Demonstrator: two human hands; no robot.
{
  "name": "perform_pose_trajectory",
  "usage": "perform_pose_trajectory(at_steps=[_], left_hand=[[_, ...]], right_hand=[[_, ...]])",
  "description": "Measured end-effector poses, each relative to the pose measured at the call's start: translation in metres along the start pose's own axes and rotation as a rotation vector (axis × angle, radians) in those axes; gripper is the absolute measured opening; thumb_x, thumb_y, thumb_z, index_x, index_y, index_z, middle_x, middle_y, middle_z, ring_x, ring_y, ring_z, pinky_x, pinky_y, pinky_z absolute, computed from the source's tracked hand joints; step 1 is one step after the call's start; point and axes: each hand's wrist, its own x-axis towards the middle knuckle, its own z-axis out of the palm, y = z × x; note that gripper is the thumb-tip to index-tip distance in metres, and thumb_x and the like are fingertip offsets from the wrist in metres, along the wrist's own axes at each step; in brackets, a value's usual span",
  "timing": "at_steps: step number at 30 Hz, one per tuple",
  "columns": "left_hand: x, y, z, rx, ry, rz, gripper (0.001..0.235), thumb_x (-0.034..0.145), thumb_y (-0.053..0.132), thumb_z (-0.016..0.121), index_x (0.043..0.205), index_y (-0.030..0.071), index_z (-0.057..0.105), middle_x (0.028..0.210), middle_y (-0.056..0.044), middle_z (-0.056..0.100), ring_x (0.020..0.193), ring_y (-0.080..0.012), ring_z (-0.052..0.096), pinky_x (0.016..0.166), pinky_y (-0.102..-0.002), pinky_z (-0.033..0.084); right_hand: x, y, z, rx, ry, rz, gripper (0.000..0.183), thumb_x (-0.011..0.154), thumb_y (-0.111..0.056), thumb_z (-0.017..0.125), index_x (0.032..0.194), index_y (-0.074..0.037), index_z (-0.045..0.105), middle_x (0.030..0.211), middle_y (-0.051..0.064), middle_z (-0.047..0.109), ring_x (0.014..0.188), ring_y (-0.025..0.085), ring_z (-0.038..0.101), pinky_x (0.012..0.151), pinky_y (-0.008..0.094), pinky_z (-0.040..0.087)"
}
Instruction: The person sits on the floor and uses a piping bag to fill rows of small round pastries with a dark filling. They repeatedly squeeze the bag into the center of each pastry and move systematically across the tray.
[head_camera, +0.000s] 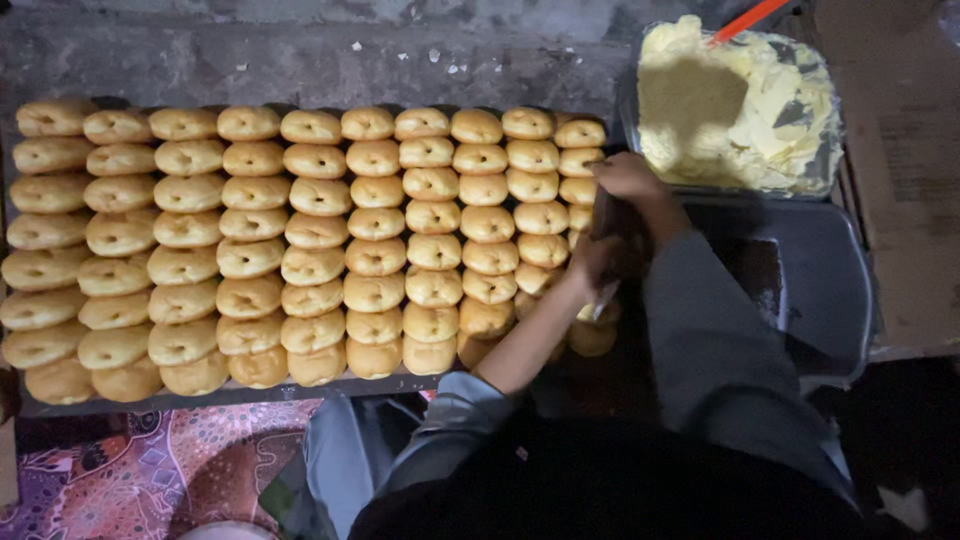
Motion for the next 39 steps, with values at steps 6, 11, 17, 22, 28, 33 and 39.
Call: perform_pose_trajectory(at_steps=[6, 11, 17, 22, 28, 33, 39], left_hand=[[-0.002, -0.021, 0.013, 0.095, 0.117, 0.063, 0.033, 0.082, 0.0, 0.065, 0.114, 0.004, 0.063, 0.074, -0.005, 0.058, 0.054, -0.0175, 0.056, 0.045, -0.03, 0.045], [-0.007, -0.018, 0.025, 0.232, 0.206, 0.092, 0.036, 0.082, 0.002, 0.063, 0.118, 0.005, 0.063, 0.085, -0.005, 0.068, 0.065, -0.0179, 0.064, 0.054, -0.032, 0.053], [0.016, -0.008, 0.01, 0.199, 0.118, -0.016, 0.036, 0.087, 0.006, 0.067, 0.123, 0.001, 0.061, 0.091, -0.01, 0.068, 0.069, -0.0219, 0.066, 0.058, -0.034, 0.056], [0.038, -0.01, -0.005, 0.185, 0.22, -0.089, 0.043, 0.086, 0.015, 0.07, 0.127, 0.014, 0.06, 0.092, -0.007, 0.067, 0.069, -0.0207, 0.063, 0.055, -0.034, 0.052], [0.048, 0.011, -0.009, 0.289, 0.266, -0.053, 0.04, 0.084, 0.013, 0.069, 0.124, 0.008, 0.064, 0.092, -0.005, 0.07, 0.074, -0.0206, 0.067, 0.064, -0.037, 0.058], [0.046, 0.024, -0.012, 0.456, 0.217, 0.033, 0.029, 0.089, 0.019, 0.068, 0.109, -0.002, 0.07, 0.084, -0.01, 0.07, 0.07, -0.0219, 0.065, 0.06, -0.034, 0.055], [0.043, 0.034, -0.013, 0.325, 0.253, -0.11, 0.024, 0.092, 0.022, 0.071, 0.091, 0.001, 0.06, 0.069, -0.01, 0.055, 0.052, -0.025, 0.053, 0.044, -0.04, 0.046]], right_hand=[[-0.052, -0.016, -0.037, 0.165, -0.042, -0.038, 0.044, 0.08, -0.04, 0.071, 0.103, -0.002, 0.073, 0.099, 0.022, 0.076, 0.095, 0.036, 0.075, 0.084, 0.046, 0.057], [-0.074, -0.042, -0.053, 0.119, 0.227, -0.196, 0.036, 0.076, -0.033, 0.075, 0.09, 0.0, 0.072, 0.09, 0.025, 0.071, 0.084, 0.039, 0.071, 0.077, 0.048, 0.055], [-0.051, -0.042, -0.061, 0.106, 0.169, -0.148, 0.032, 0.083, -0.031, 0.064, 0.093, -0.002, 0.073, 0.094, 0.026, 0.071, 0.091, 0.043, 0.069, 0.079, 0.051, 0.053], [-0.008, -0.023, -0.04, 0.089, 0.153, -0.063, 0.04, 0.092, -0.039, 0.061, 0.092, 0.0, 0.072, 0.094, 0.028, 0.07, 0.093, 0.045, 0.069, 0.082, 0.053, 0.053], [0.026, -0.007, -0.018, 0.06, 0.173, -0.156, 0.046, 0.094, -0.042, 0.058, 0.092, 0.001, 0.072, 0.095, 0.03, 0.068, 0.094, 0.048, 0.067, 0.084, 0.055, 0.053], [0.042, -0.016, -0.02, -0.14, -0.024, -0.252, 0.05, 0.102, -0.041, 0.046, 0.099, 0.001, 0.072, 0.097, 0.032, 0.067, 0.096, 0.048, 0.068, 0.087, 0.057, 0.052], [0.046, -0.027, -0.023, -0.086, -0.121, 0.074, 0.059, 0.102, -0.051, 0.046, 0.101, 0.002, 0.074, 0.104, 0.029, 0.071, 0.103, 0.044, 0.069, 0.091, 0.055, 0.052]])
